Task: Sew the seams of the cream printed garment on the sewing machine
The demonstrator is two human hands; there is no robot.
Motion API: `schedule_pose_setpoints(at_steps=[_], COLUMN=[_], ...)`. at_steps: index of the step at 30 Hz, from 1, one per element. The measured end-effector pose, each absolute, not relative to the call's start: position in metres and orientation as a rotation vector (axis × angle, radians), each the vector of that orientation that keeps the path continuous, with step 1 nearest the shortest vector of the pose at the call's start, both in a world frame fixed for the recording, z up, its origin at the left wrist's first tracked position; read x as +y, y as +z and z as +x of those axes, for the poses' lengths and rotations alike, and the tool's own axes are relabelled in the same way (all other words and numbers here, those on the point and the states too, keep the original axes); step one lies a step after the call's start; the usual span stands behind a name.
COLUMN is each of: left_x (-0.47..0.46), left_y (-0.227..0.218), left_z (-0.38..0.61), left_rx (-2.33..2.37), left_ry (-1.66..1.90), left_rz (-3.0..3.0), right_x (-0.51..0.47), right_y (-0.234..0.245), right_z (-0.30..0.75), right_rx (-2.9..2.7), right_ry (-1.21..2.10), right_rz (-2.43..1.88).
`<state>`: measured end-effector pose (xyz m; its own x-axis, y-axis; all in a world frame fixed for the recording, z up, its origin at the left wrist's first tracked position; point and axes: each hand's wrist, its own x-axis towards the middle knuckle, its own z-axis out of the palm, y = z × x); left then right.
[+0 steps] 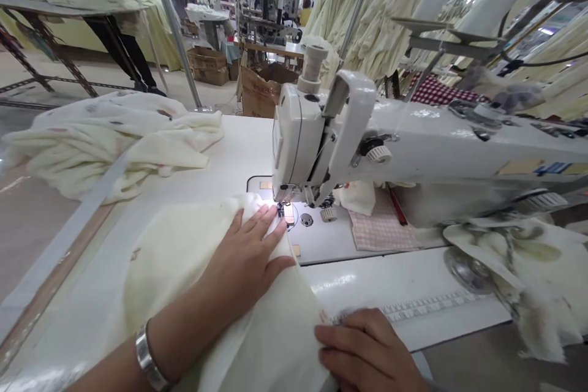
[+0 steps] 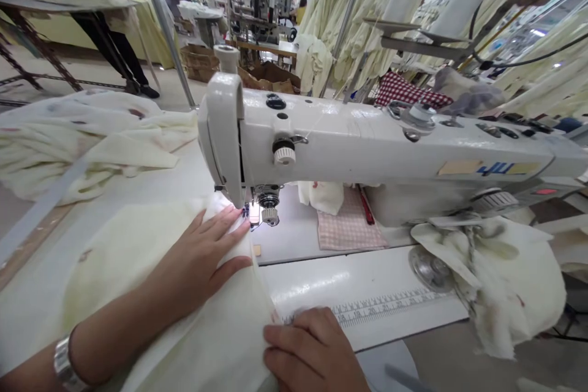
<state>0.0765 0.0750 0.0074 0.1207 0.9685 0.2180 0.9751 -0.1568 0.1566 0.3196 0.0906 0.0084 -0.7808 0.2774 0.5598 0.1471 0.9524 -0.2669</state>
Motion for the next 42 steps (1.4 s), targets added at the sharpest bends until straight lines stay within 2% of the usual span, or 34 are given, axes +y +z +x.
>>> schedule_pose_setpoints(at_steps=[11,17,25,34,42], left_x=[0.06,0.023,0.024,0.073,0.127], left_y=[0.014,0.008,0.002,0.007,0.026], left_z=[0.096,0.117,0.114,0.045,0.004], left_rx=[-2.004,-1.945,-1.902,-1.976,-1.916], left_ry=[-0.176,-0.266,-0.334,-0.345,-0.284], left_rz=[-2.184,-2.178,-2.192,-2.449,-2.528], right_x=[0.093,0.098,0.103,0.142,0.181], right_y=[0.014,0.018,0.026,0.023,0.014], right_z=[0.327,0.331,0.334,0.288,0.242], right_rx=[-2.579,-2.631,-2.755,-2.865,-2.773], right_ry=[0.39,0.469,0.43,0.143,0.221], right_rz=[-0.441,-0.486,-0.373,-0.023,-0.136])
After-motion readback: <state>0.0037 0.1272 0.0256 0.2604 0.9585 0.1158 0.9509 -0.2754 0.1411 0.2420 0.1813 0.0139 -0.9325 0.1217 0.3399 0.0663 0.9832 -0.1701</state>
